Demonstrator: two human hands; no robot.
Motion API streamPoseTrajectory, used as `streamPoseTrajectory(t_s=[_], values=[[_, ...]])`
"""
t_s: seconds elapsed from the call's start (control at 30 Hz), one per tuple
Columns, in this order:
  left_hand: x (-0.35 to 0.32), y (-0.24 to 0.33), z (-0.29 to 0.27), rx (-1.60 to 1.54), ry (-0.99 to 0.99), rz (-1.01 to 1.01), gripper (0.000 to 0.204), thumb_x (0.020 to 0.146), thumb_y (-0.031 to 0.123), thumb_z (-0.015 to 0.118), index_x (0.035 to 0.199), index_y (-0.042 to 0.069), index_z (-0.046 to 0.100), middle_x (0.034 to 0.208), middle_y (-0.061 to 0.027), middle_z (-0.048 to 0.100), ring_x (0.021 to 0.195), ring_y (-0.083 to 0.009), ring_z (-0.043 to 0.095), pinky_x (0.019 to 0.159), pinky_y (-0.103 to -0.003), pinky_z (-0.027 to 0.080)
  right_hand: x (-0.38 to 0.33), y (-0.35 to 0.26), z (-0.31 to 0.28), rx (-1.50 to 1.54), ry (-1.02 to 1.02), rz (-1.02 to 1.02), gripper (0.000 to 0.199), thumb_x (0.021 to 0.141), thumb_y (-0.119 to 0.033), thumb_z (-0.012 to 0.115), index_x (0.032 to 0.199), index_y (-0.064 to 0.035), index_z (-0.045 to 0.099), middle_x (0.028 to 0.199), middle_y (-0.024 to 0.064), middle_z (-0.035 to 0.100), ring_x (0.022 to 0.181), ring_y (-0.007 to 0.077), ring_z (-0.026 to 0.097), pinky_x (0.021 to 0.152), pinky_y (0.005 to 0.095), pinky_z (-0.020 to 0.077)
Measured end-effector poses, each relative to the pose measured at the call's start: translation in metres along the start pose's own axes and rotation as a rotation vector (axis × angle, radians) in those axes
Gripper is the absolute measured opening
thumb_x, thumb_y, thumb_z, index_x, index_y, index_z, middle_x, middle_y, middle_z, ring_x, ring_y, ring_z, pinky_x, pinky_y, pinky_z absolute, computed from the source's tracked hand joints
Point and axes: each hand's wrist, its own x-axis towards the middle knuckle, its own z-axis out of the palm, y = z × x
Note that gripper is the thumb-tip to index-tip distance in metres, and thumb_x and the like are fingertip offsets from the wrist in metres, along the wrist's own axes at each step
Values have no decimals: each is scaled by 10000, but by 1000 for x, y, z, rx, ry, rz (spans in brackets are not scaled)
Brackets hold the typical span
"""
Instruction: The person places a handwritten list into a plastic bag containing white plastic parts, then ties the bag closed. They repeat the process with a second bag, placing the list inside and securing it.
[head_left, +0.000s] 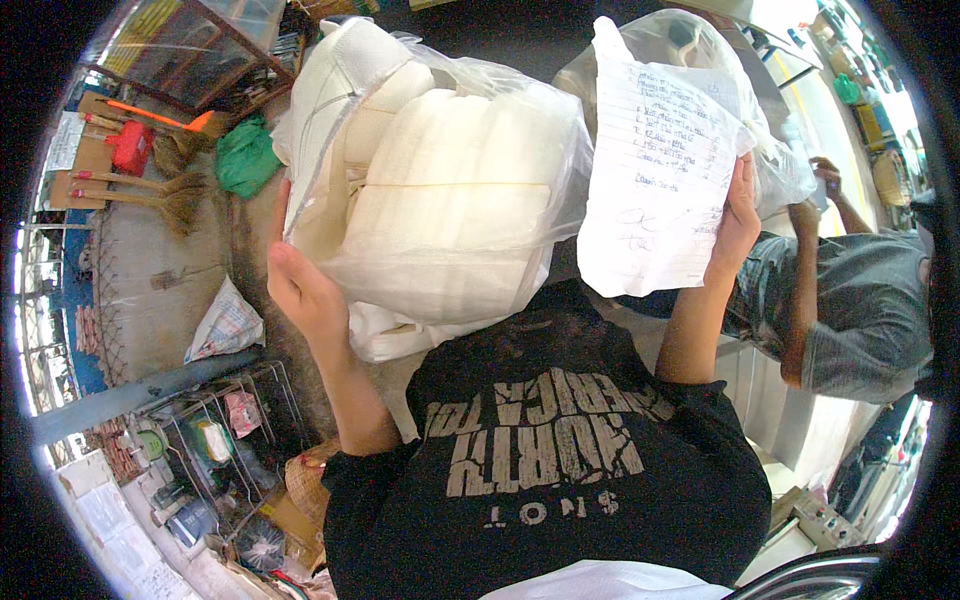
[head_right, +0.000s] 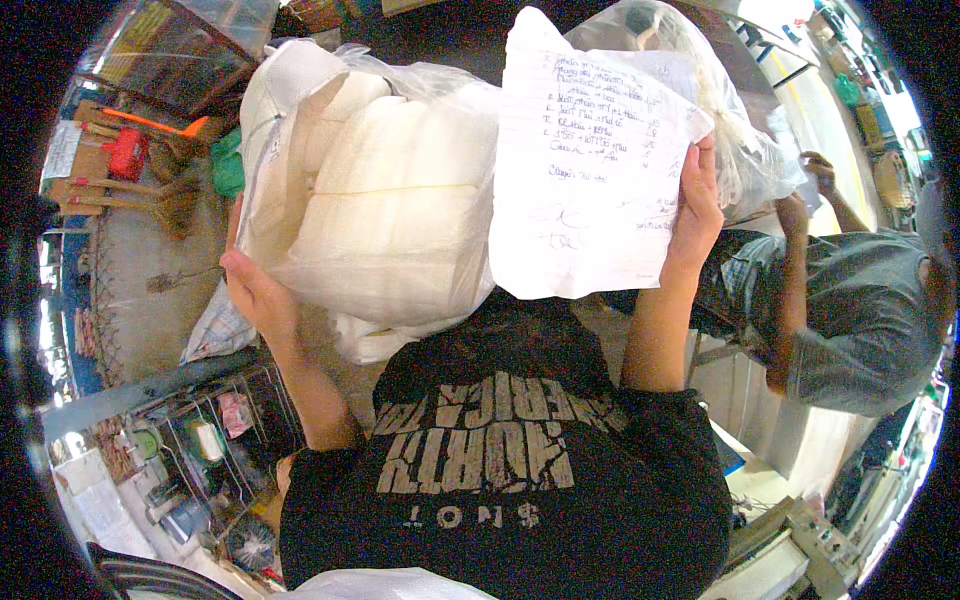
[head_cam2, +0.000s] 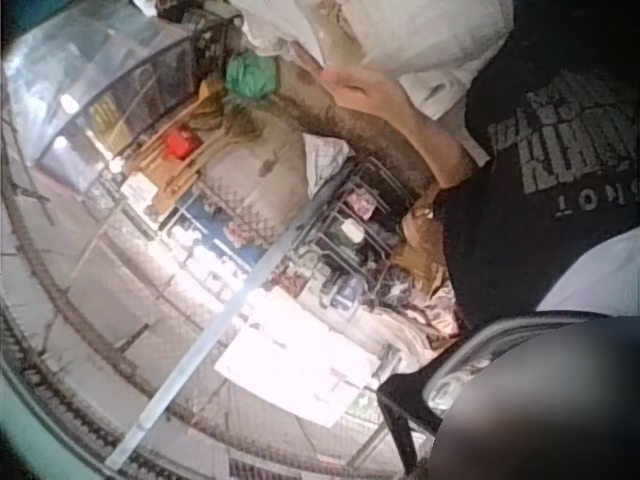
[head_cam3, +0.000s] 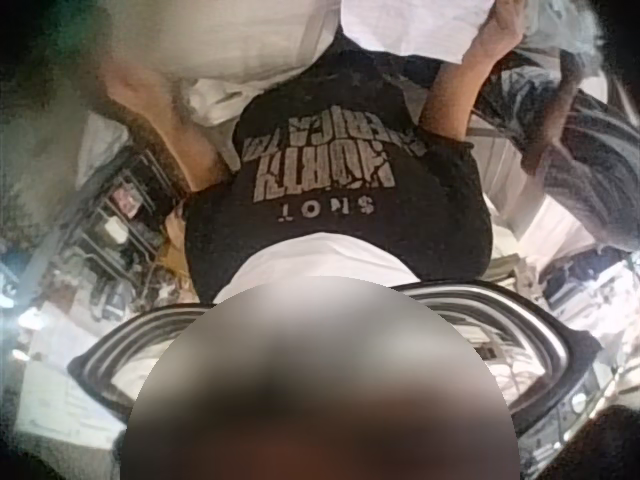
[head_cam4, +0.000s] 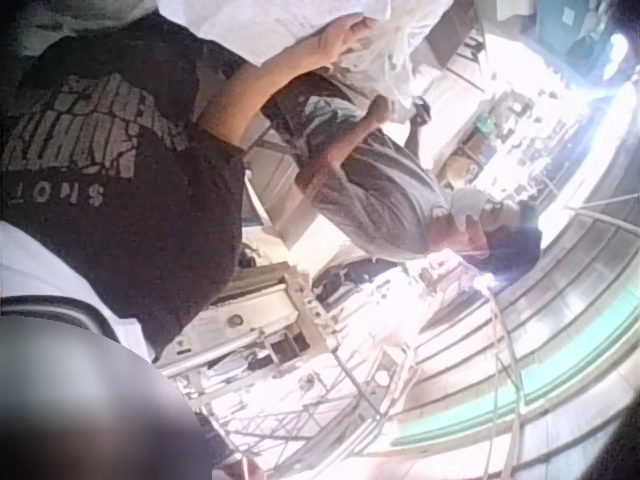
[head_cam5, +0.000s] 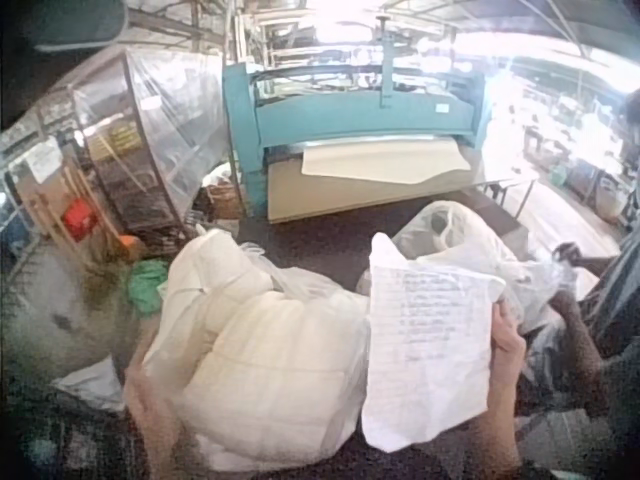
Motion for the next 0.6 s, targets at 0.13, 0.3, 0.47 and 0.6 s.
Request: streamPoseTrajectory(t_s=[0.13,0.3,0.47,0.6], values=[[3,3,-5,135,-67,30,545,1129,357,394,1420,-60,588,1466,-206,597,1336,-274,571,1130,-391,425,2,1,-8,35,-44,-7,391,1097,-180,502,1445,-2,494,1338,113,641,1167,162,651,986,300,525],[2,21,-22,381,-482,141,615,1031,523,536,1397,44,655,1482,-232,576,1396,-345,531,1170,-468,381,13,17,-45,-61,86,4,458,1110,-191,492,1511,26,457,1433,149,590,1233,194,631,1057,327,517],[0,42,-14,366,-613,259,993,799,873,581,1392,81,666,1588,-286,411,1468,-459,403,1205,-559,293,9,36,-52,-406,-35,-143,436,1074,-204,580,1471,-35,519,1348,75,637,1176,140,618,1029,288,491],[-7,52,-9,305,-722,302,1175,624,1008,583,1381,113,679,1668,-305,239,1515,-519,275,1212,-622,231,-5,49,-27,292,-189,130,381,1047,-187,615,1398,-47,562,1235,45,689,1123,140,650,991,312,520]])
